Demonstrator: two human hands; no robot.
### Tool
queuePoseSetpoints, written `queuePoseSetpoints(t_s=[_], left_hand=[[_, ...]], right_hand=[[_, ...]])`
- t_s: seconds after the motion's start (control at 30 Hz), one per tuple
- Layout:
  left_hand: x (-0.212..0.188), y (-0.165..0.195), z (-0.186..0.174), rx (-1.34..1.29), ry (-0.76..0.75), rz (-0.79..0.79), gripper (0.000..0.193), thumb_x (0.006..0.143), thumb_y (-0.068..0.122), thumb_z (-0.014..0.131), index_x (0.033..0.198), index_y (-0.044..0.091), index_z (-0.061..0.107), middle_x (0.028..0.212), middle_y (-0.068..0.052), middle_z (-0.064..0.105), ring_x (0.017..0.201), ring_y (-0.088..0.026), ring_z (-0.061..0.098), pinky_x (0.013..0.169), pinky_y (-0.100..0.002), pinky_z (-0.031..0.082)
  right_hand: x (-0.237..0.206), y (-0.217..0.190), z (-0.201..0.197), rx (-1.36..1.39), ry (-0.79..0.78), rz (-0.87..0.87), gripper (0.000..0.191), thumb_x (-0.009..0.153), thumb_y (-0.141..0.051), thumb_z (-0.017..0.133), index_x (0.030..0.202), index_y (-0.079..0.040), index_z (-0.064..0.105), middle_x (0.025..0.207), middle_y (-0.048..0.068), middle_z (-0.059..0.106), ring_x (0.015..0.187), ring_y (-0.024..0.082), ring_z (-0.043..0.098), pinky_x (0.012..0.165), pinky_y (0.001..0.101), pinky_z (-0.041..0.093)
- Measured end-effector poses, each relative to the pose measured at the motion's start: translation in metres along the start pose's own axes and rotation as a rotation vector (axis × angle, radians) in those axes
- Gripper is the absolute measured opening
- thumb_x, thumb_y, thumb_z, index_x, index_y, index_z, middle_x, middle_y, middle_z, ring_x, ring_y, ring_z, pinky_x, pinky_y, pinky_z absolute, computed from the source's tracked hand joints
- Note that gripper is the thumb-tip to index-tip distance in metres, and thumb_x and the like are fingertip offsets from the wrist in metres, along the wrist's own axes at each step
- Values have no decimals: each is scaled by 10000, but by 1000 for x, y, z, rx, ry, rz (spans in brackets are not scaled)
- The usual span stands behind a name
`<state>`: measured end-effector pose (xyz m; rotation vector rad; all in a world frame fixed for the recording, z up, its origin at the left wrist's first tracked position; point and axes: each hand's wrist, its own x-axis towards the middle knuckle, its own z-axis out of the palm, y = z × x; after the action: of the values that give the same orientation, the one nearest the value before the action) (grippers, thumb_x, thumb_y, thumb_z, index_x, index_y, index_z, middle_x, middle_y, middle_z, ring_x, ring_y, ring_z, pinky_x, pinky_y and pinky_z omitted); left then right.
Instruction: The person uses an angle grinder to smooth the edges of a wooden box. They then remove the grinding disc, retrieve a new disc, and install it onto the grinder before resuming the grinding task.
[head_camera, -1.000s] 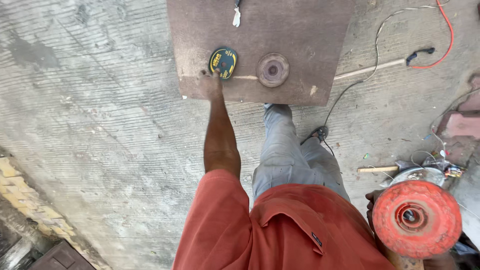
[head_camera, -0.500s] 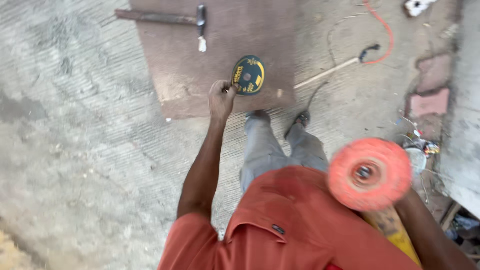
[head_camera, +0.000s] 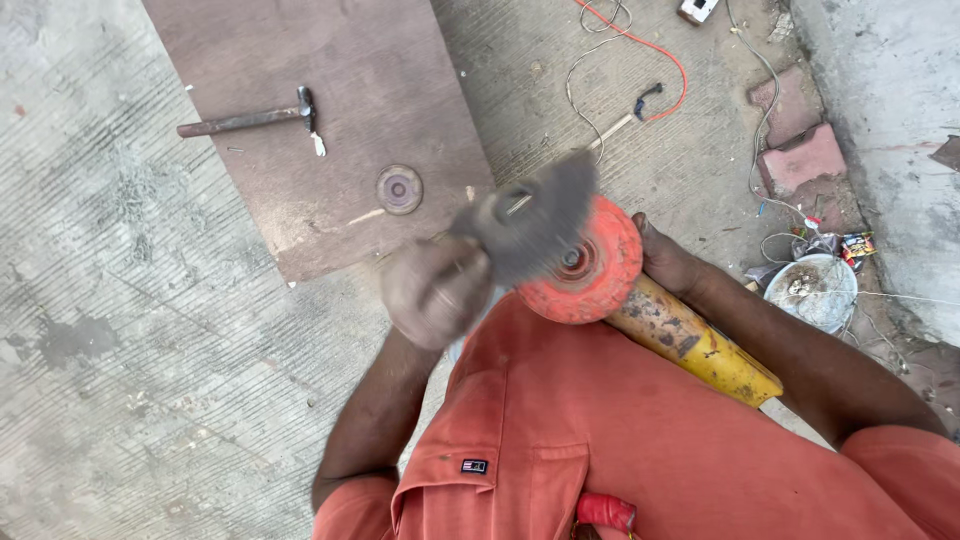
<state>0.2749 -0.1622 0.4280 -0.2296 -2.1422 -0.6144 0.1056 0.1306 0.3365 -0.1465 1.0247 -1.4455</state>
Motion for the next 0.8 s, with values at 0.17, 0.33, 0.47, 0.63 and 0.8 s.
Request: queuePoseSetpoints(t_s=[0.17,0.33,0.47,0.63,0.8], left_hand=[[26,61,19,24,-179,228,102,874,113,733,958,105,676,1090,-51,687,704,-117,577,513,-273,466],[30,92,21,94,-423,164,159,906,111,749,953,113,597,1330,-114,689,717,-109,551,516,-267,469],[34,108,26,125,-511,133,161,946,154,726,1031,139,589,1413,-98,653,776,-126,585,546,-280,496],[41,123,27,167,-606,154,452,947,172,675,1397,189,635,1459,-73,577,781,-139,566,600,-279,531],[44,132,33,160,-718,172,513,923,187,676,1435,201,635,1459,-37,568,696,-123,512,556,-266,508]], right_hand=[[-34,18,-45,-94,17,-14,1184,778,-898,379,1539,9,364,1467,231,531,1339,305,538,1074,473,504],[-60,20,-60,-268,-32,-127,1268,749,-946,385,1564,25,359,1502,238,515,1349,287,516,1118,450,451],[-69,5,-48,-474,-81,-261,1292,759,-983,347,1563,29,338,1557,211,475,1428,269,456,1195,418,389],[-85,-22,-28,-520,-169,-332,1382,691,-1001,442,1587,41,302,1578,242,440,1433,300,428,1186,457,367],[-97,-39,-17,-660,-133,-235,1445,605,-1033,500,1584,9,290,1600,212,430,1478,297,425,1209,449,358]])
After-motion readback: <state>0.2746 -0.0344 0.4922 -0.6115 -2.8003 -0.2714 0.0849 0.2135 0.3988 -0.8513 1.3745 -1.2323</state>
